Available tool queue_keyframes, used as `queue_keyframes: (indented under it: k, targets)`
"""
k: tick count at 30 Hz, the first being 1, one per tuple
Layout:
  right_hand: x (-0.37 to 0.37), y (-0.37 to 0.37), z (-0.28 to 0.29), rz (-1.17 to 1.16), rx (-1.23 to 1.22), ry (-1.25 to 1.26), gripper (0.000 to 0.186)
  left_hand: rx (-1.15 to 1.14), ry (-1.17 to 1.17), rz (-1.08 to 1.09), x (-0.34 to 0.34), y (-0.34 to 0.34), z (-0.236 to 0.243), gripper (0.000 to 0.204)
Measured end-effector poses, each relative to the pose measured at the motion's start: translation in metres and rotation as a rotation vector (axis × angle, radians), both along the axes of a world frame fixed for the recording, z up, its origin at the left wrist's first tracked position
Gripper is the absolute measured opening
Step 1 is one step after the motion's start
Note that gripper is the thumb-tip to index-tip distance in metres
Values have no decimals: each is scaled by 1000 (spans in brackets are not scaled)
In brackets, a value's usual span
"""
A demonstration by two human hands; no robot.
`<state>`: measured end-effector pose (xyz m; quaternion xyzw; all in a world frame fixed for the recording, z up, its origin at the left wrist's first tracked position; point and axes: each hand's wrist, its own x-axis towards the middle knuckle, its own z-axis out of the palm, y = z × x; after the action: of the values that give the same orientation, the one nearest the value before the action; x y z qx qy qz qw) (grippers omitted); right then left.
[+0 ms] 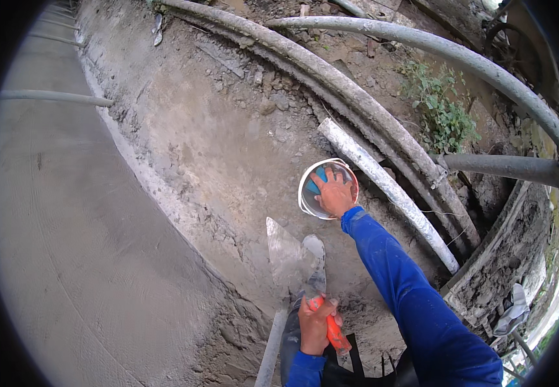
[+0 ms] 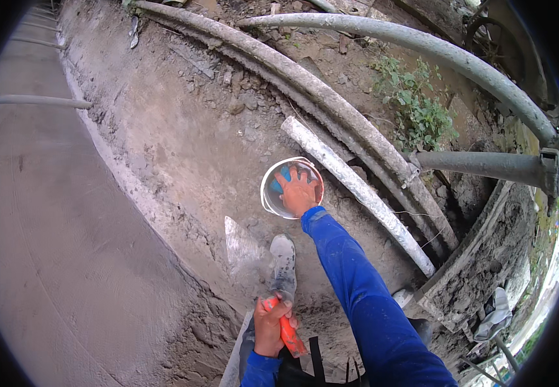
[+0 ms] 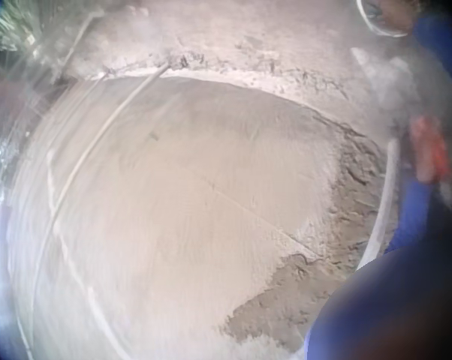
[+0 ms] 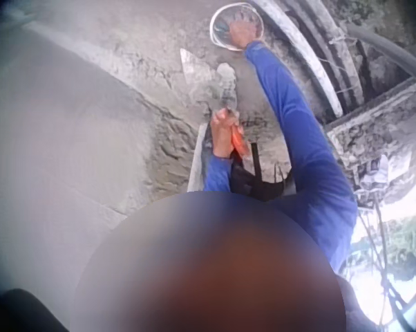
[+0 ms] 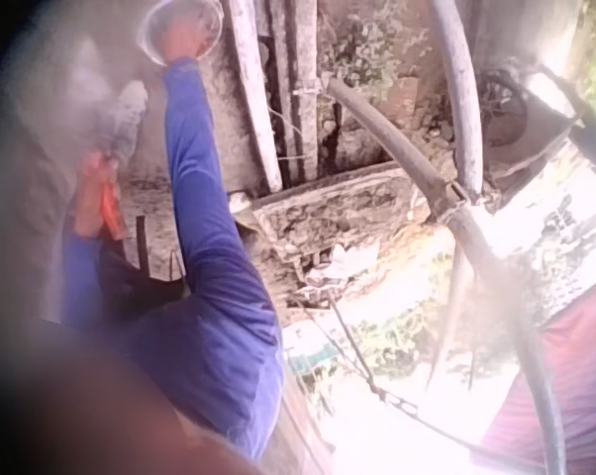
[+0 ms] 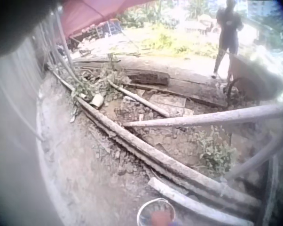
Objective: The person smooths wet cement on a wall using a sponge and trowel. They repeatedly apply and level the cement, occasionally dipping the sponge in water and scraping excess material from the trowel.
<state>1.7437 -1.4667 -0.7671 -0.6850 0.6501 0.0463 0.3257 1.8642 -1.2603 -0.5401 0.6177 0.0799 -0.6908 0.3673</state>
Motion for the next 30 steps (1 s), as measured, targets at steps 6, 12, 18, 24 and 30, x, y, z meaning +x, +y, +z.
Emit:
queue_keyframes:
  k: [6, 12, 18, 24, 30]
  targets:
    - [-14, 10, -45, -157, 32, -261, 60, -25, 19, 39, 11, -9, 1, 29]
    - [-80, 52, 86, -998, 880, -1666, 70, -73, 89, -61, 5, 22, -10, 26]
    - [-200, 222, 217, -1077, 757, -2238, 66, -4, 177, -470, -25, 76, 16, 22]
    - [-385, 432, 331, -1530, 56, -2095, 60, 30, 99, -1107, -130, 100, 89, 31]
    - [-554, 527, 367, -1825, -328, -1385, 44, -114, 26, -1456, -254, 125, 113, 29]
